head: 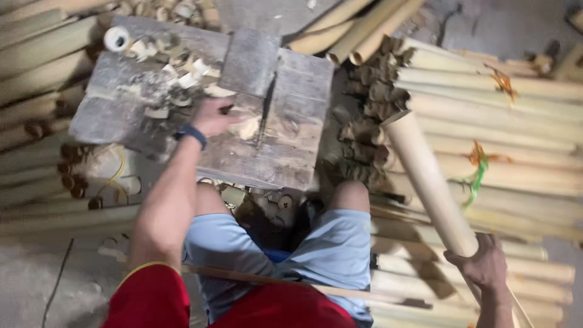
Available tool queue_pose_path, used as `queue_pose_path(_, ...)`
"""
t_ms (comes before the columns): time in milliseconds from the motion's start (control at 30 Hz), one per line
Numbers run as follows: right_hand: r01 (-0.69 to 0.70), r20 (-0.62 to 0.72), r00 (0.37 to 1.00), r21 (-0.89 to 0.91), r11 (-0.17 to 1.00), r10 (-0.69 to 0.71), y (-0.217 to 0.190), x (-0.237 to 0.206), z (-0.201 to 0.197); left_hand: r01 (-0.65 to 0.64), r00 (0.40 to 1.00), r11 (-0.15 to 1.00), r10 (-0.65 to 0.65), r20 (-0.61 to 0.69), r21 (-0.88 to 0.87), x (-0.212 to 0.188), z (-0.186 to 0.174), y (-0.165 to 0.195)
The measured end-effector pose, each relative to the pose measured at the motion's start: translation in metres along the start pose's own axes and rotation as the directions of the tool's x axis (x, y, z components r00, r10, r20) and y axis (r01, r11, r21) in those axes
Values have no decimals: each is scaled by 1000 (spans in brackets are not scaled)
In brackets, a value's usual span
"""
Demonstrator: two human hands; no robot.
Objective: The person repeatedly feeds bamboo poles through a fixed blade on a wooden bench to shape the ends. They handle each pole one at a time, rotate it, and push it through the cutter, then set the finished pieces aside in a growing stack.
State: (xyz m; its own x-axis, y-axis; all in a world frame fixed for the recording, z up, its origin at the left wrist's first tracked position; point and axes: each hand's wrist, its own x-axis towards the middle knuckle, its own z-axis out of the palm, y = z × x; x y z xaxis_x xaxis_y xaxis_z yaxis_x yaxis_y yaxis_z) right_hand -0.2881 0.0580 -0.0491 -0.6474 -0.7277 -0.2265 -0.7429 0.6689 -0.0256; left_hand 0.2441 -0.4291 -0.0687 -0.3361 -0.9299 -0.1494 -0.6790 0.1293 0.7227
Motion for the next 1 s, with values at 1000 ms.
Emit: queue_pose_path(1000,-77,-576,622,629,773,531,279,-3,-147,-321,858,927,371,354,-193,-235,210,167)
